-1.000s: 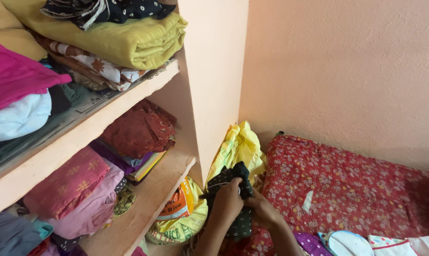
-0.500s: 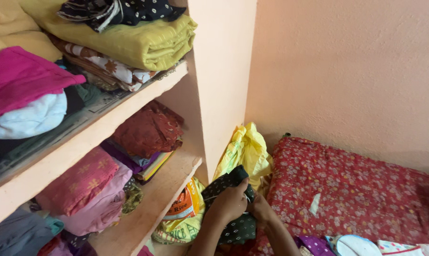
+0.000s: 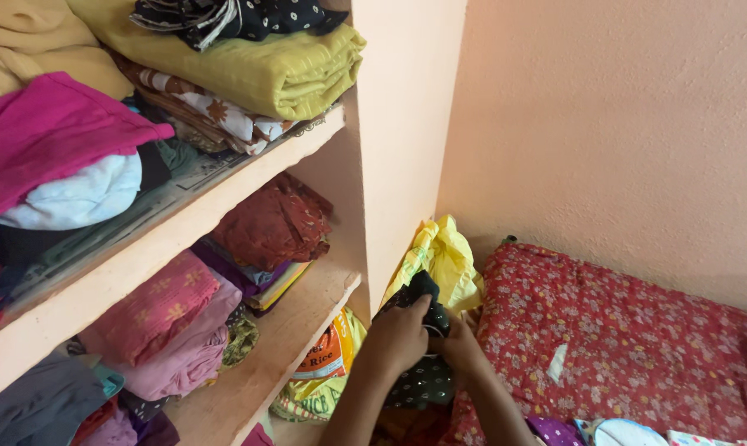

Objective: The person sorts through various articles of clothing, picking them up from a bed and placing them into different stacks on nearby shelves by hand.

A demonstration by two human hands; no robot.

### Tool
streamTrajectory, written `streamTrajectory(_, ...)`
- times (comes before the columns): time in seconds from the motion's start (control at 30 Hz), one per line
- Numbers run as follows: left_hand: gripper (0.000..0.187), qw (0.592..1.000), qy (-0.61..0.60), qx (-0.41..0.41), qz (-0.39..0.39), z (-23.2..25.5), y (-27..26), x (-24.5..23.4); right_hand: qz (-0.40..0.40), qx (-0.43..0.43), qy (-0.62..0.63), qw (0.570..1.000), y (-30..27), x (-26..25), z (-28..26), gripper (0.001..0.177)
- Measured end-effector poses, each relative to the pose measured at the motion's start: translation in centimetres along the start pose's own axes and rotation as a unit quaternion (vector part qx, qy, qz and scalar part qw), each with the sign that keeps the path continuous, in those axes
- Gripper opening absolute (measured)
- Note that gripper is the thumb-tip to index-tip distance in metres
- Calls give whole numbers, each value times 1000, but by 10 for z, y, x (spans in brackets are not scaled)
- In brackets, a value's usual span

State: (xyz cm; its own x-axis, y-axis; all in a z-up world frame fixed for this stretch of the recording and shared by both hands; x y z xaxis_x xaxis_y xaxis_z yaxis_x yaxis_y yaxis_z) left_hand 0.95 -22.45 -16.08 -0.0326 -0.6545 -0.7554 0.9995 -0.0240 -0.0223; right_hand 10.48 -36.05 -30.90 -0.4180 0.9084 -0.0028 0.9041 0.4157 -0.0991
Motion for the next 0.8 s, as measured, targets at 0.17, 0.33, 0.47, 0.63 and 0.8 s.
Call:
streamTrajectory(0.17, 86, 986, -17, -94, -137, 16, -10, 14, -26, 34, -21, 999, -20, 6, -10, 68)
streamTrajectory(0.33, 88, 983, -71, -121, -118, 18, -12, 0, -40, 92, 117, 988, -30, 3, -23, 68)
streamTrajectory(0.47, 75, 989, -144, -38, -15, 6, -11, -5, -11, 89, 143, 986, -17, -5, -16, 57)
streamTrajectory(0.63, 45, 966, -169, 70, 181, -1, -9, -22, 9, 91, 191, 977, -10, -10, -40, 38)
streamTrajectory(0.8, 32, 921, -49, 208, 325, 11, -15, -77, 80, -88, 251, 961, -23, 0, -118, 44)
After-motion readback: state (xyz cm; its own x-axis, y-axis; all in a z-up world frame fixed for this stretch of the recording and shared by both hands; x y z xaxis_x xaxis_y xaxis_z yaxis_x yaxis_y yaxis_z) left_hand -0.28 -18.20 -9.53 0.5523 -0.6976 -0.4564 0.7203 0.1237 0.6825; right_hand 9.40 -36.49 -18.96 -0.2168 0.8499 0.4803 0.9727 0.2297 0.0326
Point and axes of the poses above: each hand's wrist, its own y-axis towards the middle knuckle, its own x-axis out of the palm, z = x × y, the point moved 1 cm from there along y, towards the middle knuckle, and after that the axes turned 8 degrees about -y, right-handed, at the moved point
